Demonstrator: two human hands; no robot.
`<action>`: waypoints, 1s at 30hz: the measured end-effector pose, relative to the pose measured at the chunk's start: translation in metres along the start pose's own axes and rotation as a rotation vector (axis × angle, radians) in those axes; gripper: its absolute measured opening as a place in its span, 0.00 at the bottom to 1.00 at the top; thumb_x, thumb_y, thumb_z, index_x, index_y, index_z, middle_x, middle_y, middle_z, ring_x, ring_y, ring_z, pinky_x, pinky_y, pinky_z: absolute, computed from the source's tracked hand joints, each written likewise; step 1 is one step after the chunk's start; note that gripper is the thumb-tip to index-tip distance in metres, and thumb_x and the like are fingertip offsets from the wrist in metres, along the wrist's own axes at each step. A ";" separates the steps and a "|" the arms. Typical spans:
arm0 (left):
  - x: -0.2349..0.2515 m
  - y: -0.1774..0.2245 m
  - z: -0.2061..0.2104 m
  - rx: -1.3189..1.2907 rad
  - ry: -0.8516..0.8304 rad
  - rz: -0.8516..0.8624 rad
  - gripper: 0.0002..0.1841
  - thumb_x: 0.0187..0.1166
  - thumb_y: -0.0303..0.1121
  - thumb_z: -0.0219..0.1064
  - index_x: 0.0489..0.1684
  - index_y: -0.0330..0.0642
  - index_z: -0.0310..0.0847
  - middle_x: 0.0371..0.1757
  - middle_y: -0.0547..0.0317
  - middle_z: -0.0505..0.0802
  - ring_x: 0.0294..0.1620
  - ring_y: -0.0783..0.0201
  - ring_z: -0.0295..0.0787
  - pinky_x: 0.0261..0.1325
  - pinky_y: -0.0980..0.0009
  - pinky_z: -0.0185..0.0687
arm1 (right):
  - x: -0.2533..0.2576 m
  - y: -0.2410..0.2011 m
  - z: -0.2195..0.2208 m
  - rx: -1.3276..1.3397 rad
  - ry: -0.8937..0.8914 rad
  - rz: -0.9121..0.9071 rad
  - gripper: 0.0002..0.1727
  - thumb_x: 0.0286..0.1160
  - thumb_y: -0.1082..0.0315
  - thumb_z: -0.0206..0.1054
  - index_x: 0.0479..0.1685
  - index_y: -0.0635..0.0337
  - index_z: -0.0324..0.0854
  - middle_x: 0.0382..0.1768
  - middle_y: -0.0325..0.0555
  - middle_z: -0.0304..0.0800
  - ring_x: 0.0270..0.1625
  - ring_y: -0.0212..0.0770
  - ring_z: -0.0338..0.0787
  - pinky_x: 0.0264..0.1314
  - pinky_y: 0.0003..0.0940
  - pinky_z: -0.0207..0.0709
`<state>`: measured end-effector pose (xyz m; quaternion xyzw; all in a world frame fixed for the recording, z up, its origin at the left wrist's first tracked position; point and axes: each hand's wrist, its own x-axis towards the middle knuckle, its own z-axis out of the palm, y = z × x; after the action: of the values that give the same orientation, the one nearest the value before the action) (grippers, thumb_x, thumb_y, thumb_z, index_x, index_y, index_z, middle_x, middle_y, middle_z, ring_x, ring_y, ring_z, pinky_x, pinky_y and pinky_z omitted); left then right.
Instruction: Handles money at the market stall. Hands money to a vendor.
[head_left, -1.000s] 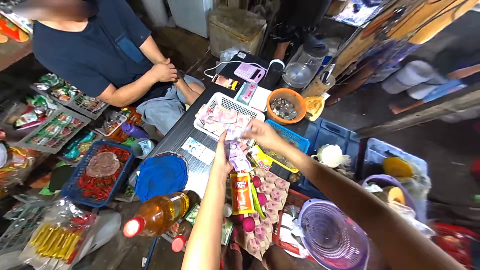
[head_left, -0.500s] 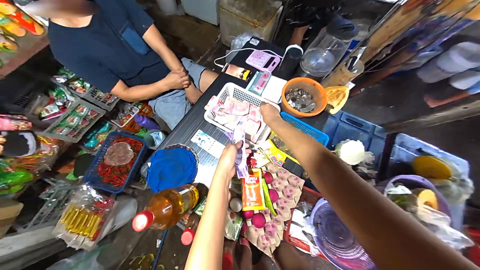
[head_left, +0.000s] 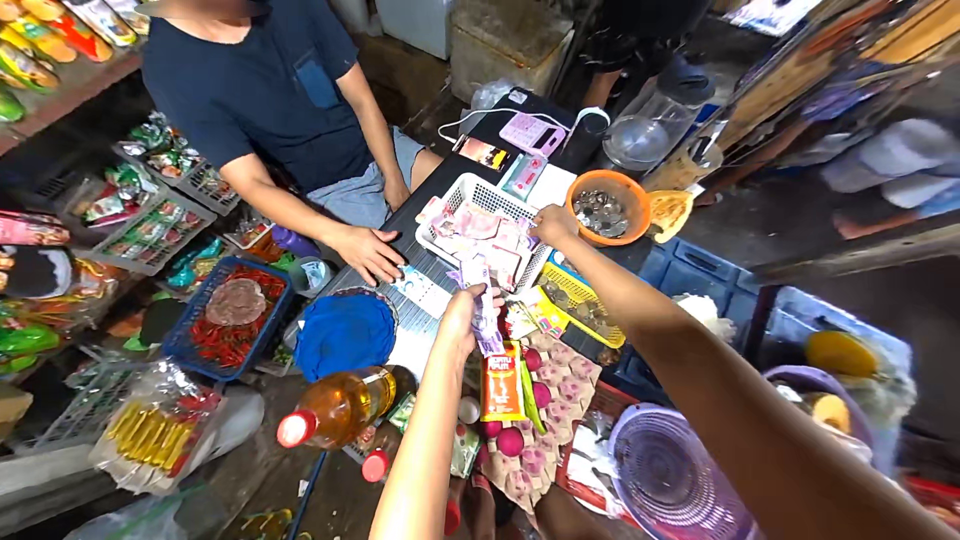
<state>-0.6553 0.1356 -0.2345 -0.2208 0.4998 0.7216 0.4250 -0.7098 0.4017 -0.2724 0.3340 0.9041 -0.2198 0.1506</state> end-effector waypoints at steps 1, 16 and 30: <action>0.002 -0.004 0.001 -0.017 -0.015 0.000 0.16 0.90 0.35 0.54 0.60 0.30 0.78 0.45 0.44 0.93 0.38 0.58 0.92 0.44 0.65 0.88 | -0.001 0.005 -0.008 -0.002 0.010 -0.025 0.22 0.71 0.57 0.77 0.58 0.63 0.89 0.62 0.67 0.88 0.68 0.70 0.84 0.65 0.77 0.73; 0.013 -0.024 0.017 0.120 -0.236 0.331 0.35 0.89 0.64 0.42 0.68 0.43 0.80 0.49 0.51 0.94 0.48 0.61 0.93 0.52 0.61 0.90 | -0.148 -0.008 -0.055 0.094 -0.468 -0.763 0.12 0.84 0.73 0.62 0.57 0.69 0.85 0.41 0.58 0.91 0.40 0.48 0.91 0.50 0.50 0.84; -0.022 -0.020 -0.005 0.142 0.108 0.389 0.17 0.74 0.26 0.76 0.57 0.30 0.81 0.40 0.42 0.96 0.36 0.53 0.97 0.42 0.57 0.96 | 0.011 -0.026 0.050 0.300 -0.007 0.308 0.26 0.72 0.67 0.71 0.65 0.79 0.76 0.69 0.73 0.80 0.72 0.64 0.83 0.72 0.61 0.77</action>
<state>-0.6269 0.1252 -0.2309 -0.1279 0.6046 0.7403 0.2648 -0.7289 0.3648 -0.3120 0.4863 0.7989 -0.3276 0.1342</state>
